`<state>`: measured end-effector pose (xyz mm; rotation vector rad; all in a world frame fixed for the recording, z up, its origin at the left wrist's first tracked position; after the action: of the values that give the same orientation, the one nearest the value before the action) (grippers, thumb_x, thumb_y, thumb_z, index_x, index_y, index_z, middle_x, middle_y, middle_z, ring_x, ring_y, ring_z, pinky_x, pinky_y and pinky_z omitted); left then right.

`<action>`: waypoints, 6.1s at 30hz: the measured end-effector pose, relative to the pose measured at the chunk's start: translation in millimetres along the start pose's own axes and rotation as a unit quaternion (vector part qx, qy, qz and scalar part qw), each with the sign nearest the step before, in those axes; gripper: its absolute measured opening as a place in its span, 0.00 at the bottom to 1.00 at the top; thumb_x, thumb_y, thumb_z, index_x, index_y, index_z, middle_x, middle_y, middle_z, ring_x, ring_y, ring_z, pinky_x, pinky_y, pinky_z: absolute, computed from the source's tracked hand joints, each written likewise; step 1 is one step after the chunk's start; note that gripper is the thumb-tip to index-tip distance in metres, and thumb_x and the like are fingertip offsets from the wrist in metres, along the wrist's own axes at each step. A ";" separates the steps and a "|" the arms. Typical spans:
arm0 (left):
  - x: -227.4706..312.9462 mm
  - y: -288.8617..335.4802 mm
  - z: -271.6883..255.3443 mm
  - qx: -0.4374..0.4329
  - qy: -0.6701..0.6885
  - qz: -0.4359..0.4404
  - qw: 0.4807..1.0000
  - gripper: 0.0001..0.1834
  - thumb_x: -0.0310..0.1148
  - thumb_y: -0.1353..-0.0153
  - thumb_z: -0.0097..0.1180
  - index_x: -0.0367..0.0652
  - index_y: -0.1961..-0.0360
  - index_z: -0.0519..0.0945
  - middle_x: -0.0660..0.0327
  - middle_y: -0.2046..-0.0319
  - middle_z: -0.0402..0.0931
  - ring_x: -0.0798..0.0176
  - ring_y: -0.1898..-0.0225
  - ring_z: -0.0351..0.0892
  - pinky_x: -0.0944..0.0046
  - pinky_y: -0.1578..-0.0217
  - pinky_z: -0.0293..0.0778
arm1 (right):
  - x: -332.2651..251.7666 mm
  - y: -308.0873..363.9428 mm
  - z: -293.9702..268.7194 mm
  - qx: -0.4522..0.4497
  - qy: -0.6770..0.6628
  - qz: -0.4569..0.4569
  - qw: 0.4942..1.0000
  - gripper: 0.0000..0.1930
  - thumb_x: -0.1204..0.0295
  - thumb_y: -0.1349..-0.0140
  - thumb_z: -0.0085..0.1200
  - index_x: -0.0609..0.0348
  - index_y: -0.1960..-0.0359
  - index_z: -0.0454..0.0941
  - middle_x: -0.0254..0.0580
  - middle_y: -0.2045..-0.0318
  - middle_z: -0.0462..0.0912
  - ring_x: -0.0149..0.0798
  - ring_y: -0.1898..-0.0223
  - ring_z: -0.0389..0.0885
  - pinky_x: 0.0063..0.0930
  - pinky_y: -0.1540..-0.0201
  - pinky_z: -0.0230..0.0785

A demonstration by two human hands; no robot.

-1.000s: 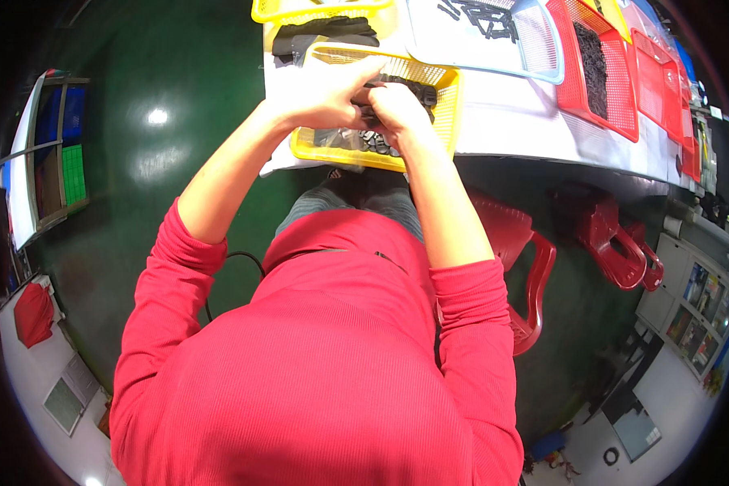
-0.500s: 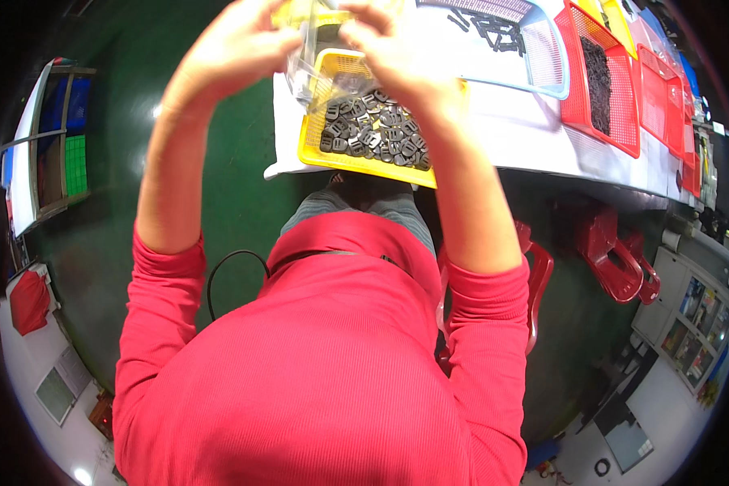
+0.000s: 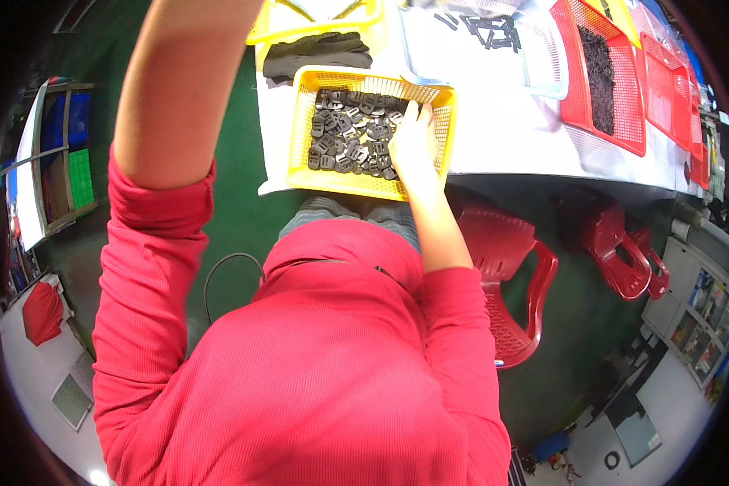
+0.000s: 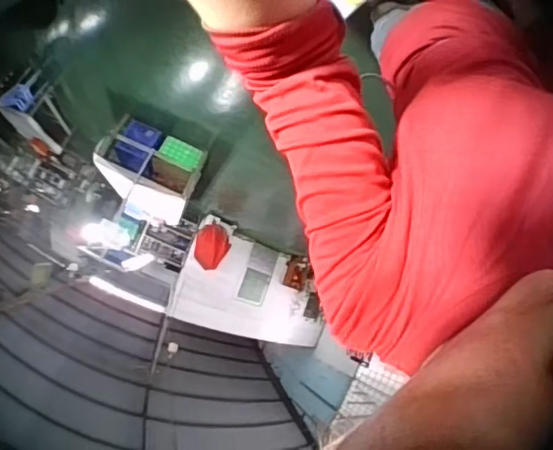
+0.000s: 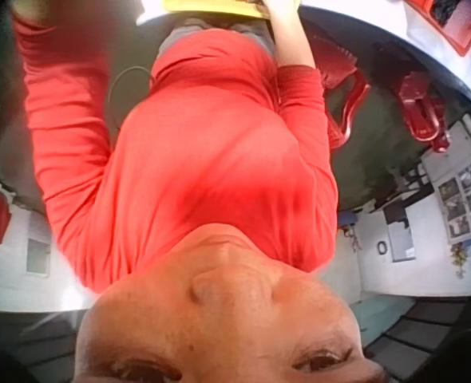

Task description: The person walks to a table and sorts small black plastic parts from a yellow basket into a clear plastic bag. They handle the parts one by one, placing them into the bag and then into a blue basket.

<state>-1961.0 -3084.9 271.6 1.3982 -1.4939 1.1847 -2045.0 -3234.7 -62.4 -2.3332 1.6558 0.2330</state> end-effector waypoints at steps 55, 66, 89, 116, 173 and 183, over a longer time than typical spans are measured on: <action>-213.0 22.4 21.9 -0.046 0.092 -0.082 0.991 0.29 0.31 0.42 0.52 0.32 0.41 0.58 0.60 0.78 0.75 0.71 0.79 0.73 0.73 0.77 0.72 | 6.4 -2.7 -2.6 -0.315 -0.736 0.275 0.532 0.19 0.64 0.36 0.44 0.60 0.47 0.64 0.49 0.54 0.76 0.47 0.55 0.78 0.43 0.56 0.74; -206.2 25.9 21.9 -0.044 0.078 -0.080 0.993 0.26 0.32 0.43 0.52 0.33 0.45 0.62 0.60 0.78 0.74 0.70 0.79 0.74 0.72 0.77 0.73 | 14.8 -0.9 -6.1 -0.282 -0.797 0.318 0.428 0.16 0.60 0.38 0.47 0.59 0.57 0.70 0.47 0.63 0.78 0.45 0.61 0.79 0.43 0.59 0.75; -176.5 17.4 31.4 -0.007 0.051 0.062 0.997 0.22 0.34 0.45 0.54 0.35 0.51 0.68 0.52 0.63 0.72 0.64 0.69 0.76 0.68 0.72 0.75 | -11.3 -24.0 -21.5 -0.183 -0.326 0.170 0.912 0.10 0.63 0.54 0.60 0.56 0.76 0.80 0.42 0.80 0.80 0.43 0.76 0.79 0.33 0.70 0.68; -165.6 -11.2 71.2 -0.075 -0.261 0.144 0.952 0.12 0.34 0.54 0.54 0.40 0.68 0.78 0.53 0.73 0.77 0.59 0.71 0.76 0.59 0.70 0.72 | 33.3 -183.9 -153.7 -0.191 -0.157 -0.011 0.969 0.17 0.62 0.39 0.44 0.65 0.61 0.76 0.42 0.70 0.80 0.30 0.76 0.77 0.23 0.76 0.69; -159.5 11.1 27.8 -0.015 -0.286 0.101 0.953 0.20 0.36 0.48 0.45 0.37 0.56 0.74 0.50 0.69 0.77 0.55 0.72 0.78 0.59 0.68 0.74 | 24.5 -22.2 -31.6 -0.262 -0.767 0.198 0.552 0.08 0.68 0.46 0.55 0.56 0.67 0.72 0.32 0.75 0.75 0.28 0.75 0.72 0.18 0.78 0.58; -160.6 4.8 31.3 -0.041 -0.257 0.055 0.964 0.27 0.36 0.49 0.45 0.38 0.47 0.69 0.48 0.65 0.76 0.55 0.66 0.77 0.58 0.63 0.73 | 7.9 -38.7 33.5 -0.209 -0.311 0.279 0.884 0.19 0.56 0.50 0.60 0.63 0.74 0.80 0.40 0.76 0.79 0.31 0.73 0.76 0.25 0.73 0.67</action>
<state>-1945.5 -3068.7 109.4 1.6631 -1.9742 0.8414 -2005.1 -3219.4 -91.6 -1.6355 1.9773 1.4106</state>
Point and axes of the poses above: each hand's wrist, its own y-axis away from the middle knuckle, its own z-axis out of the palm, x = y × z, the point moved 1 cm from there along -y, towards the middle knuckle
